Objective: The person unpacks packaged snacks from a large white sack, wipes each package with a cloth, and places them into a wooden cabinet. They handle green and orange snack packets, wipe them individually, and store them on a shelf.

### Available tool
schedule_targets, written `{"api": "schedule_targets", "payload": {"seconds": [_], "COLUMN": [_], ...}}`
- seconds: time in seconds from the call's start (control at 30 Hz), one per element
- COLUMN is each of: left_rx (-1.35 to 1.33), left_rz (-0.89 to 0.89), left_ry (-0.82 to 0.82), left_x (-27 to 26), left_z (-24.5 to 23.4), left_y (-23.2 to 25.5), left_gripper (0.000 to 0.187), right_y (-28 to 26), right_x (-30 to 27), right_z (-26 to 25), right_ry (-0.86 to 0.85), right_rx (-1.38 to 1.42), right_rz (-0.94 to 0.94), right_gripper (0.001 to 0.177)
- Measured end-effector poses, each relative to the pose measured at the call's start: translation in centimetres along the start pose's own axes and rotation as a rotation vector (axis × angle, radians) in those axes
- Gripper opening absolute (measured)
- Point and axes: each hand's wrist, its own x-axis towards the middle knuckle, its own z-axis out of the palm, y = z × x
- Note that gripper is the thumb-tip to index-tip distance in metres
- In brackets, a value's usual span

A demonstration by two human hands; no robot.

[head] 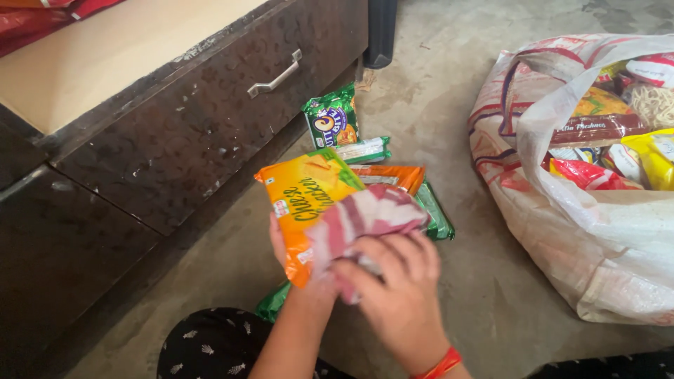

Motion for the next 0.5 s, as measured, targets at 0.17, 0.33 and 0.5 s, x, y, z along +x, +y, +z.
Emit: {"api": "schedule_targets", "payload": {"seconds": [0.17, 0.33, 0.5], "left_rx": [-0.101, -0.06, 0.08], "left_rz": [-0.078, -0.14, -0.037], "left_ry": [0.008, 0.033, -0.061], "left_x": [-1.4, -1.4, -0.7], "left_z": [5.6, 4.7, 2.7], "left_y": [1.2, 1.2, 0.6], "left_gripper": [0.07, 0.069, 0.057], "right_y": [4.9, 7.1, 6.8], "right_x": [-3.9, -1.2, 4.4], "right_z": [1.3, 0.5, -2.4], "right_ry": [0.013, 0.175, 0.342], "right_rx": [0.059, 0.462, 0.685], "right_rz": [0.308, 0.953, 0.982], "right_gripper": [0.023, 0.028, 0.043]}}
